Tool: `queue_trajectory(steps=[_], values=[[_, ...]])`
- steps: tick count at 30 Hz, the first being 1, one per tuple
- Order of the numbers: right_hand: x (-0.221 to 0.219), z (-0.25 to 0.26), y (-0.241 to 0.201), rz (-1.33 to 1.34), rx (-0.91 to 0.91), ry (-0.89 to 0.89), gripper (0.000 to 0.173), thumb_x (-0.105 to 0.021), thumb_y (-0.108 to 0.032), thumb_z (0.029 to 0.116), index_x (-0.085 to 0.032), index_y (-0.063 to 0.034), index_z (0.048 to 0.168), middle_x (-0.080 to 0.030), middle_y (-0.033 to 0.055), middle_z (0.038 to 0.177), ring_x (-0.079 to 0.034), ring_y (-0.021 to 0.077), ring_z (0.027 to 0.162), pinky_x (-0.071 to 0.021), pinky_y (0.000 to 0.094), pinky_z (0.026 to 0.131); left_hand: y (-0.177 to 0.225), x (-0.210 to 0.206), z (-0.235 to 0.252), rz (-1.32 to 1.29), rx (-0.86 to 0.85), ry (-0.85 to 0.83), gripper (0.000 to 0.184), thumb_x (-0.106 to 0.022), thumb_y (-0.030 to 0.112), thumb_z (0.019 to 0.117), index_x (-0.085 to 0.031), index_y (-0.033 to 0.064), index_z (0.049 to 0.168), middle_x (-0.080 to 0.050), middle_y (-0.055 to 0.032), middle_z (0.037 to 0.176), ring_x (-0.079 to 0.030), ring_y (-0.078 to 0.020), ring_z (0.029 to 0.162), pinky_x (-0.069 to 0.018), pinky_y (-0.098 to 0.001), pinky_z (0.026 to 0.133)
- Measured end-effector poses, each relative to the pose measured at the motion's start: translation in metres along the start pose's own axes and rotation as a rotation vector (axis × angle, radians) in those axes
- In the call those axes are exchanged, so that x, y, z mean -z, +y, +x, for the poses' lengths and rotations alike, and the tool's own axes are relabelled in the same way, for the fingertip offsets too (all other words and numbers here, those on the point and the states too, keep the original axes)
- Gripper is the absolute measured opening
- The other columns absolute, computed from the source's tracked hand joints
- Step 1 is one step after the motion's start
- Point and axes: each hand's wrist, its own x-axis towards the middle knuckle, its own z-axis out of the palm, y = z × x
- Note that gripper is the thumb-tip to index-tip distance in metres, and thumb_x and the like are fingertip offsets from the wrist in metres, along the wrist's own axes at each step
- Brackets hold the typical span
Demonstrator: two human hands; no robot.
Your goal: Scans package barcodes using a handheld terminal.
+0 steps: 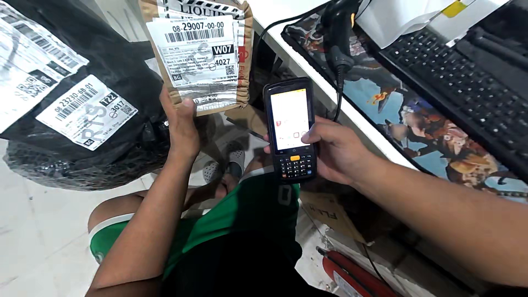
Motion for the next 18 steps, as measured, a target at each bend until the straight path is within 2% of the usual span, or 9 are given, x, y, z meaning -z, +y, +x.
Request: queue_trajectory(steps=[2,6,7,9,10,11,13,15,18], values=[[-0.0008,0.0003,-0.0021,-0.016,0.001,0.008,0.045,-0.043,-0.011,0.0918,-0.049,-0.0067,0.136,-0.064,0.0235,0.127,-0.068,0.0359,0.112,-0.0604,0.0506,0.090,-0.0011,0.0007,0.0006,-0.007,0.003,0.003,0.102,-0.052,0.070,0.0951,-0.011,-0.0010,0.156,-0.049,-0.0132,0.145,-0.054,-0.0174,0.131,-0.0473,-0.0387,0.112],[-0.0046,-0.0008,-0.0034,-0.019,-0.017,0.072,0.040,-0.040,-0.013,0.0943,-0.051,-0.0060,0.131,-0.067,0.0231,0.121,-0.071,0.0354,0.107,-0.0618,0.0499,0.086,-0.0032,0.0012,0.0002,-0.029,-0.018,-0.002,0.104,-0.053,0.070,0.0941,-0.011,-0.0015,0.156,-0.050,-0.0131,0.145,-0.054,-0.0182,0.132,-0.0468,-0.0392,0.113],[-0.0052,-0.0006,-0.0028,0.001,-0.021,0.083,0.037,-0.039,-0.020,0.0979,-0.052,-0.0072,0.130,-0.068,0.0223,0.119,-0.071,0.0345,0.104,-0.0620,0.0495,0.085,-0.0033,0.0013,-0.0002,-0.030,-0.019,-0.007,0.103,-0.053,0.070,0.0945,-0.011,-0.0015,0.156,-0.049,-0.0133,0.146,-0.053,-0.0187,0.133,-0.0463,-0.0398,0.114],[-0.0051,-0.0003,-0.0006,0.050,-0.018,0.078,0.045,-0.040,-0.045,0.1054,-0.055,-0.0144,0.135,-0.069,0.0172,0.118,-0.072,0.0312,0.101,-0.0626,0.0488,0.081,-0.0028,0.0011,-0.0010,-0.024,-0.016,-0.008,0.103,-0.053,0.069,0.0947,-0.011,-0.0016,0.156,-0.049,-0.0132,0.146,-0.053,-0.0182,0.133,-0.0464,-0.0392,0.114],[-0.0043,0.0001,-0.0001,0.051,-0.014,0.053,0.051,-0.042,-0.055,0.1046,-0.054,-0.0181,0.138,-0.069,0.0144,0.119,-0.073,0.0293,0.101,-0.0630,0.0479,0.081,-0.0020,0.0012,-0.0015,-0.013,-0.009,-0.008,0.102,-0.053,0.069,0.0951,-0.011,-0.0017,0.156,-0.049,-0.0130,0.146,-0.053,-0.0174,0.133,-0.0465,-0.0381,0.113],[-0.0036,0.0004,0.0000,0.046,-0.009,0.025,0.053,-0.043,-0.057,0.1038,-0.053,-0.0182,0.138,-0.069,0.0144,0.120,-0.072,0.0292,0.102,-0.0628,0.0477,0.082,-0.0011,0.0016,-0.0019,0.002,0.001,-0.007,0.102,-0.052,0.068,0.0956,-0.010,-0.0020,0.156,-0.049,-0.0126,0.146,-0.054,-0.0160,0.132,-0.0467,-0.0366,0.113],[-0.0020,0.0018,-0.0011,0.045,-0.003,-0.007,0.044,-0.043,-0.042,0.1050,-0.052,-0.0109,0.135,-0.067,0.0200,0.120,-0.070,0.0334,0.106,-0.0616,0.0504,0.087,-0.0007,0.0023,-0.0021,0.010,0.010,-0.005,0.101,-0.051,0.068,0.0962,-0.009,-0.0021,0.156,-0.049,-0.0128,0.146,-0.054,-0.0154,0.132,-0.0469,-0.0359,0.113],[-0.0024,0.0012,-0.0017,0.026,-0.020,0.007,0.038,-0.042,-0.029,0.1010,-0.052,-0.0085,0.131,-0.067,0.0214,0.119,-0.070,0.0332,0.107,-0.0610,0.0489,0.088,-0.0016,0.0022,-0.0016,0.000,0.010,-0.005,0.104,-0.052,0.070,0.0946,-0.008,-0.0021,0.156,-0.049,-0.0129,0.146,-0.054,-0.0158,0.131,-0.0474,-0.0366,0.112],[-0.0025,0.0004,-0.0010,0.006,-0.028,0.028,0.038,-0.045,-0.020,0.0937,-0.051,-0.0079,0.130,-0.067,0.0221,0.119,-0.071,0.0329,0.106,-0.0616,0.0475,0.086,-0.0012,0.0027,-0.0020,0.001,0.000,-0.026,0.102,-0.052,0.069,0.0952,-0.010,-0.0012,0.155,-0.051,-0.0118,0.143,-0.056,-0.0156,0.129,-0.0487,-0.0371,0.111]])
